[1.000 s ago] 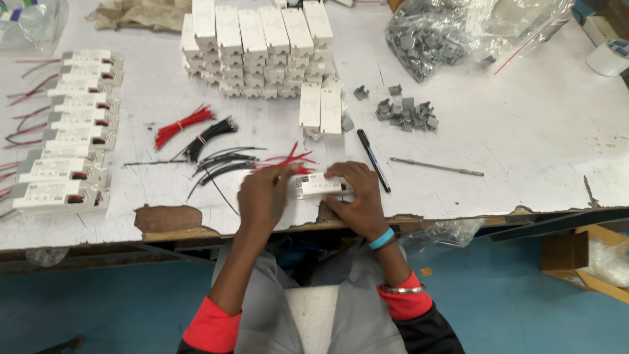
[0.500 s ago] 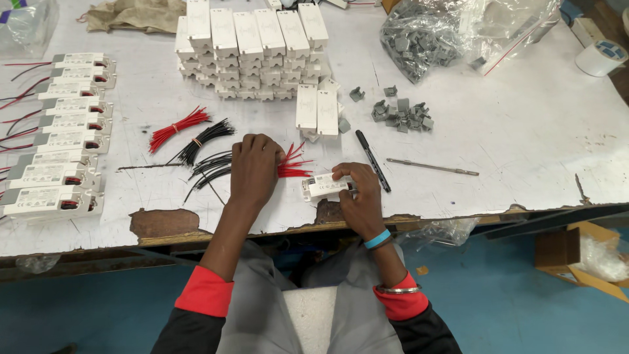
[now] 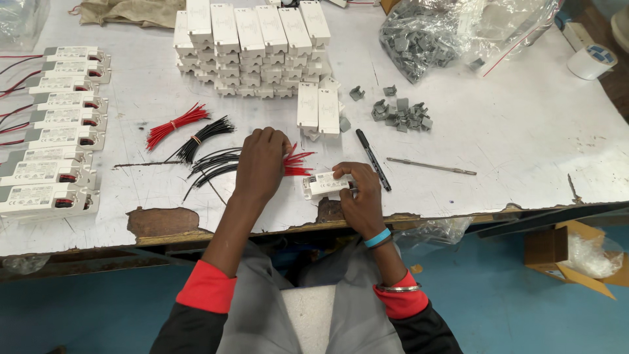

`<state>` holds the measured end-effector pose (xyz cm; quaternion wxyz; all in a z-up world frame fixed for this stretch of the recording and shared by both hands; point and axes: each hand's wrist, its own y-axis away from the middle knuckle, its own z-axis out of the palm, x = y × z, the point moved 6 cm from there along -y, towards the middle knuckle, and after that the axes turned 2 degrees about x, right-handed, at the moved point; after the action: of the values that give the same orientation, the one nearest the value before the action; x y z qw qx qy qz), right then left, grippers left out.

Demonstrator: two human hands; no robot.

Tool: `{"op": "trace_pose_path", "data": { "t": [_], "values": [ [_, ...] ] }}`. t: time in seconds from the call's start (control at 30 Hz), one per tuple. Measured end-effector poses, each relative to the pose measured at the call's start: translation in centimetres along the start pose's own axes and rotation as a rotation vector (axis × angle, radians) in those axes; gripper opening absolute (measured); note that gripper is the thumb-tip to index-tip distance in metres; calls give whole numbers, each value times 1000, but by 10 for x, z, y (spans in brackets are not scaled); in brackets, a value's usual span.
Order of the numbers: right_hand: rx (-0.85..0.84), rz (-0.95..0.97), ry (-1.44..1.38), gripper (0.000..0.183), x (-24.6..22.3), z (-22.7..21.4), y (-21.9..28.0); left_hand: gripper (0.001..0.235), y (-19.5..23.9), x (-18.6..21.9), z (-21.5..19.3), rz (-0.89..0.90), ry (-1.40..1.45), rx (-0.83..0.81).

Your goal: The person assembles white electrical housings by inserting bundles of red and black wires and attaching metal clips, handling various components on a workbench.

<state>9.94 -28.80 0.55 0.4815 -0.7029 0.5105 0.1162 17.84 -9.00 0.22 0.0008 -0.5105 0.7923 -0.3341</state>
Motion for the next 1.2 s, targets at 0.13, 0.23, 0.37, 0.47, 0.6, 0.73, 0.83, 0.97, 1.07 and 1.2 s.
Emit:
{"op": "trace_pose_path", "data": {
  "t": [0.13,0.23,0.37,0.47,0.6,0.73,0.83,0.97,1.07,1.2],
  "values": [
    [-9,13,-9,33,2,3,0,4,2,4,9,39,-49,-23],
    [-3,2,5,32,0,2,0,3,-4,-1,17,23,-120,-105],
    [-4,-6,9,33,-2,1,-1,4,-7,0,3,18,0,-84],
    [11,-37,-27,34,-8,-2,-2,5,5,9,-29,17,328,63],
    [94,-126,-149,35,-13,-15,0,6,34,26,-39,-154,613,74],
    [280,-95,280,21,11,-33,-14,9,51,31,-34,-246,683,96],
    [127,116,497,24,43,-40,-32,7,57,27,-36,-291,701,101],
    [25,112,678,28,72,-56,-35,10,56,29,-41,-228,595,180],
    [24,137,675,21,94,-80,-19,12,58,24,-38,-262,533,178],
    [53,155,680,7,107,-100,-5,12,59,23,-31,-308,530,89]
  ]
}}
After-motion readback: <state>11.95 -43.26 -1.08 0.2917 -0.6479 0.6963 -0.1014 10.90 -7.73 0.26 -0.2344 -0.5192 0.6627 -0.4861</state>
